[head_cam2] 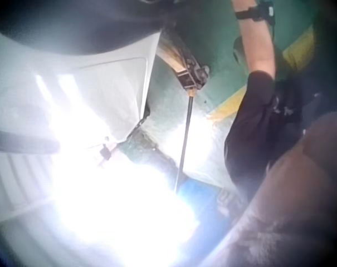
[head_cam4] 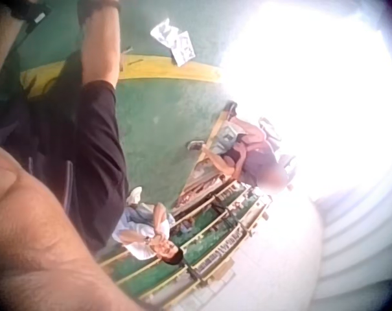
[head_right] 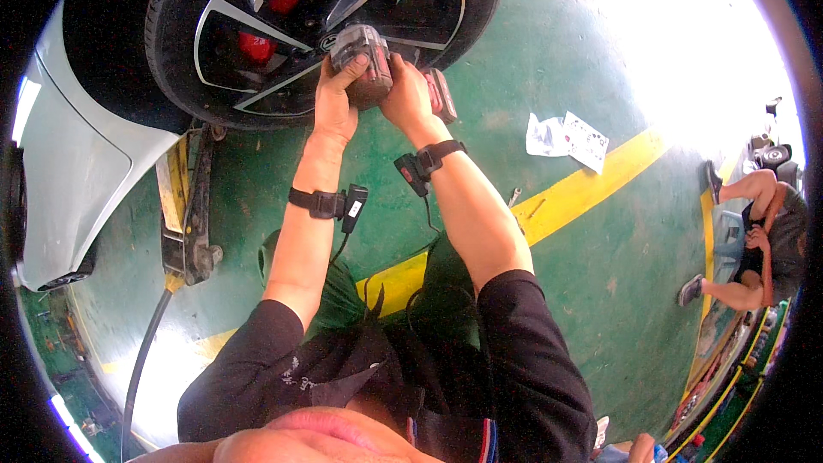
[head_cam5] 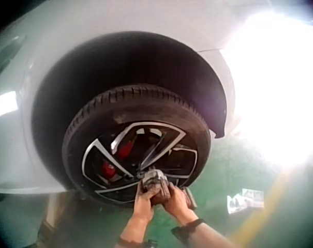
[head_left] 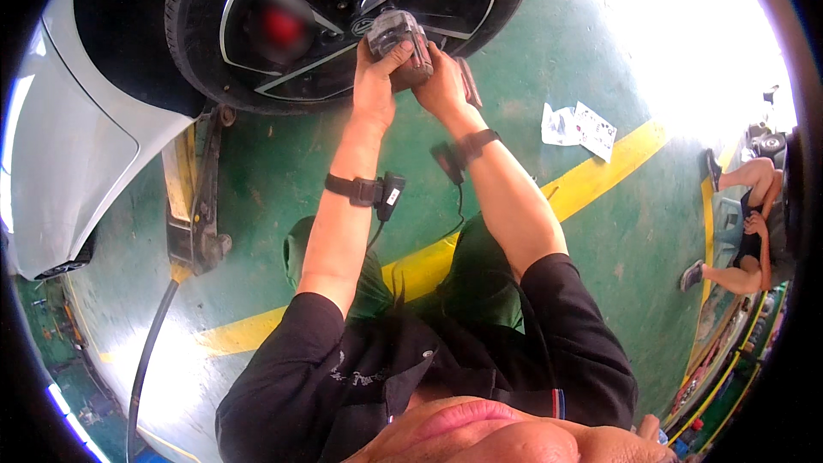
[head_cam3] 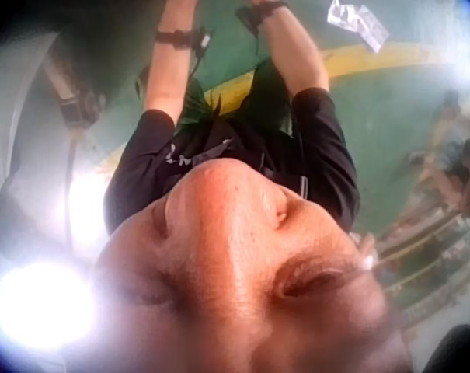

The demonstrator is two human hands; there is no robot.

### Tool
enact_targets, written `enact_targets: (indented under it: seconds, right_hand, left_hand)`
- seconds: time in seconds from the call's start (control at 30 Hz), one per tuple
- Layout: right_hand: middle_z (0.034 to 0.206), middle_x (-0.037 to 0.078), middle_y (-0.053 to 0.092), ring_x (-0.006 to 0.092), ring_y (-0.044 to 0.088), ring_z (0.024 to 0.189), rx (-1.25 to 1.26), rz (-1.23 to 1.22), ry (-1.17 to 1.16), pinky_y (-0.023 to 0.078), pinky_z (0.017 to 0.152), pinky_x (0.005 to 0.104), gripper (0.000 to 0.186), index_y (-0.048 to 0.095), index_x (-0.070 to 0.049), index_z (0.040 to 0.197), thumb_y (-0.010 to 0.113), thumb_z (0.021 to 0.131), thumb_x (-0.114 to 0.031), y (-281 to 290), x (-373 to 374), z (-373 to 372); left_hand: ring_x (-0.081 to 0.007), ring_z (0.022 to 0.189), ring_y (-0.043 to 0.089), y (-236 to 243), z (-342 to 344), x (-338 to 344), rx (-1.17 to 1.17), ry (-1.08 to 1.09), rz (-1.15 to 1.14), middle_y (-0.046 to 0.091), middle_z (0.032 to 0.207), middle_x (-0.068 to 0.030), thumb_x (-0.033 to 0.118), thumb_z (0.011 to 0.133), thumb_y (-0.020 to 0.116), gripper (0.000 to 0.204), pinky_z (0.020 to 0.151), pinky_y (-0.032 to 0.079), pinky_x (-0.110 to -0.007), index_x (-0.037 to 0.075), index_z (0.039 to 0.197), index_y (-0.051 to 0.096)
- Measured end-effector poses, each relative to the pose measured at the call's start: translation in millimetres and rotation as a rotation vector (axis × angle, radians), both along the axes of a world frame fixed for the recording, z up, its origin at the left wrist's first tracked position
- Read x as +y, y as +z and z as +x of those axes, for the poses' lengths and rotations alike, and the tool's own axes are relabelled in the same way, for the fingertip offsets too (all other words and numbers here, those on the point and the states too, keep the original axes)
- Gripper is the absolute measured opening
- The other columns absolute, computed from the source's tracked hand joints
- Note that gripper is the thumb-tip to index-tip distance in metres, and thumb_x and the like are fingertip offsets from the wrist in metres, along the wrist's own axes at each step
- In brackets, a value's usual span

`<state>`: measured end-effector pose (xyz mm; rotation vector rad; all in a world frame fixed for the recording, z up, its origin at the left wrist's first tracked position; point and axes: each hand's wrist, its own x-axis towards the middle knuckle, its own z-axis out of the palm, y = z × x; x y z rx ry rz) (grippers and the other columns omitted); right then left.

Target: The person works on a car wheel attached to a vehicle. The person uses a power drill to tighten or loosen components on the wheel hub, then uses a thin metal tool to adjust a small part in the center of the wheel while holding it in place.

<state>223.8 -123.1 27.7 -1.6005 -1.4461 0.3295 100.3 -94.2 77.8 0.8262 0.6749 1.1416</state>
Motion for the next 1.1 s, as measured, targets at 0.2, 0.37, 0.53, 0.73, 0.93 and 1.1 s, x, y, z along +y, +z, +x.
enact_targets:
  seconds: [0.2,0.37,0.53,0.73,0.93,1.1]
  right_hand:
    - [0.112,0.021,0.07,0.0373,0.068,0.1,0.622,-0.123,0.121,0.054,0.087,0.0429,0.043,0.059,-0.002,0.125,0.07,0.088,-0.019,7,4,-20]
    - [0.117,0.016,0.069,0.0293,0.068,0.098,0.425,0.012,0.15,0.054,0.088,0.0399,0.042,0.061,-0.002,0.125,0.055,0.101,-0.037,-10,8,-28]
    - [0.107,0.02,0.069,0.0343,0.068,0.095,0.834,0.012,0.098,0.055,0.083,0.0425,0.043,0.061,-0.003,0.119,0.071,0.088,-0.032,-13,16,-33]
    - [0.095,0.022,0.07,0.0421,0.068,0.093,-0.231,-0.091,-0.081,0.055,0.078,0.048,0.047,0.062,-0.005,0.113,0.082,0.074,-0.022,25,6,9]
    - [0.095,0.013,0.072,0.0245,0.069,0.088,0.485,0.0,0.095,0.055,0.078,0.0378,0.048,0.061,-0.006,0.123,0.08,0.08,-0.015,-35,22,-3]
    - [0.104,0.0,0.07,0.0059,0.057,0.089,0.833,-0.058,0.196,0.052,0.079,0.028,0.049,0.059,-0.008,0.132,0.076,0.086,-0.009,-29,22,-37]
  left_hand:
    - [-0.0224,0.11,0.062,-15,2,6,0.166,0.093,0.142,0.062,0.123,-0.0131,0.02,0.078,0.085,0.072,0.097,0.05,-0.034,-0.004,0.133,0.045]
    - [-0.0204,0.1,0.064,3,18,0,0.547,0.304,0.278,0.067,0.114,-0.0118,0.018,0.08,0.084,0.056,0.091,0.052,-0.032,-0.003,0.123,0.055]
    - [-0.0215,0.095,0.067,4,12,0,0.217,0.278,0.126,0.068,0.112,-0.0122,0.011,0.082,0.078,0.044,0.086,0.054,-0.033,-0.002,0.119,0.059]
    - [-0.0189,0.095,0.067,-19,17,5,-0.244,0.162,-0.159,0.067,0.111,-0.0095,0.017,0.087,0.073,0.043,0.081,0.056,-0.032,-0.003,0.122,0.06]
    - [-0.0197,0.097,0.067,-5,24,1,0.38,0.319,0.139,0.069,0.11,-0.014,0.023,0.085,0.077,0.046,0.087,0.053,-0.034,-0.007,0.116,0.061]
    - [-0.0221,0.095,0.068,-5,8,10,0.519,0.372,0.139,0.068,0.112,-0.0185,0.018,0.083,0.081,0.049,0.084,0.055,-0.032,-0.012,0.115,0.058]
